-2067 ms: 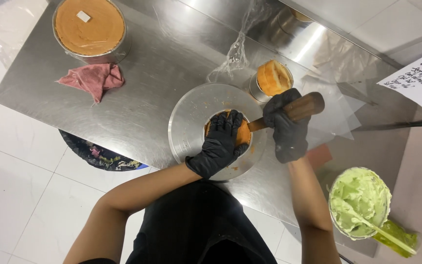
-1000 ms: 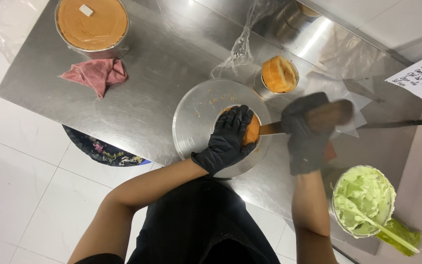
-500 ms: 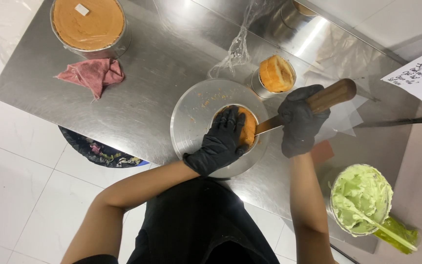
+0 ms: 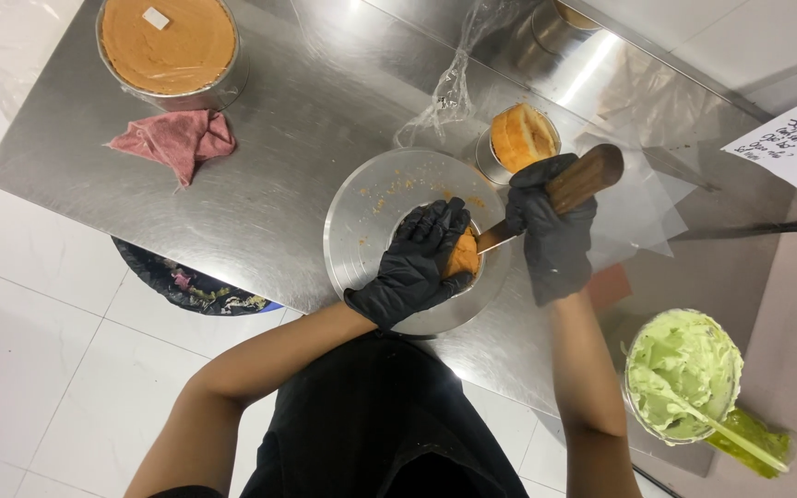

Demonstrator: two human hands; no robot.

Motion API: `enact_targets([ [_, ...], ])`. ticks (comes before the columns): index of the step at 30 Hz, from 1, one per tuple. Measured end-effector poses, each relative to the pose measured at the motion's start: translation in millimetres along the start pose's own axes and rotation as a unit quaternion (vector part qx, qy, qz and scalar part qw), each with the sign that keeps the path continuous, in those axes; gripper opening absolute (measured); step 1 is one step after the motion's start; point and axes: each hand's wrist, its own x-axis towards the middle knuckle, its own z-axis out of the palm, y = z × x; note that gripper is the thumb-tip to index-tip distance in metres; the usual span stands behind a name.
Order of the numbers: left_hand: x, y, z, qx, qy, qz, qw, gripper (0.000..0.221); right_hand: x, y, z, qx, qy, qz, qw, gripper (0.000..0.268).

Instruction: Removing sponge cakes from molds and trimming them on a turntable using a knife.

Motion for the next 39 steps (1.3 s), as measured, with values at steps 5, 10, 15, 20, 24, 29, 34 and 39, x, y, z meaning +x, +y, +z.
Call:
enact_targets([
  [5, 3.3, 7.1, -7.9, -0.027, 0.012, -0.027, 0.999, 0.096, -49.8, -58.6, 0.1, 0.023, 0.130, -0.099, 0.986, 0.020],
  [10, -29.0, -6.6, -3.4, 0.091, -0.012, 0.143, 0.985, 0.070, -89.9, -94.0, -38.8, 0.180, 0.309, -0.170, 0.918, 0.022],
  [15, -44.0, -15.2, 20.7, 0.136, 0.081, 0.200, 0.967, 0.049, -92.6, -49.2, -89.7, 0.182, 0.102, 0.068, 0.976, 0.017],
  [20, 0.6, 8.9, -43.2, -0.385, 0.084, -0.150, 0.907, 0.037, -73.2, -21.5, -55.5, -0.207, -0.003, 0.248, 0.946, 0.058],
  [24, -3.6, -73.2, 23.4, -0.548, 0.130, -0.352, 0.748, 0.038, -66.2, 10.5, -22.9, -0.302, -0.040, 0.293, 0.906, 0.068],
  [29, 2.3, -84.6, 8.0, -0.543, -0.066, -0.508, 0.665, 0.081, -51.1, 48.9, 2.5, -0.264, -0.064, 0.301, 0.914, 0.085],
  [34, 4.8, -76.4, -4.3, -0.432, -0.124, -0.331, 0.830, 0.106, -32.4, 62.6, 8.3, -0.393, -0.089, 0.309, 0.861, 0.092],
  [39, 1.0, -85.3, 15.8, -0.443, -0.119, -0.296, 0.838, 0.106, -16.1, 50.8, 25.5, -0.483, -0.121, 0.313, 0.809, 0.080],
])
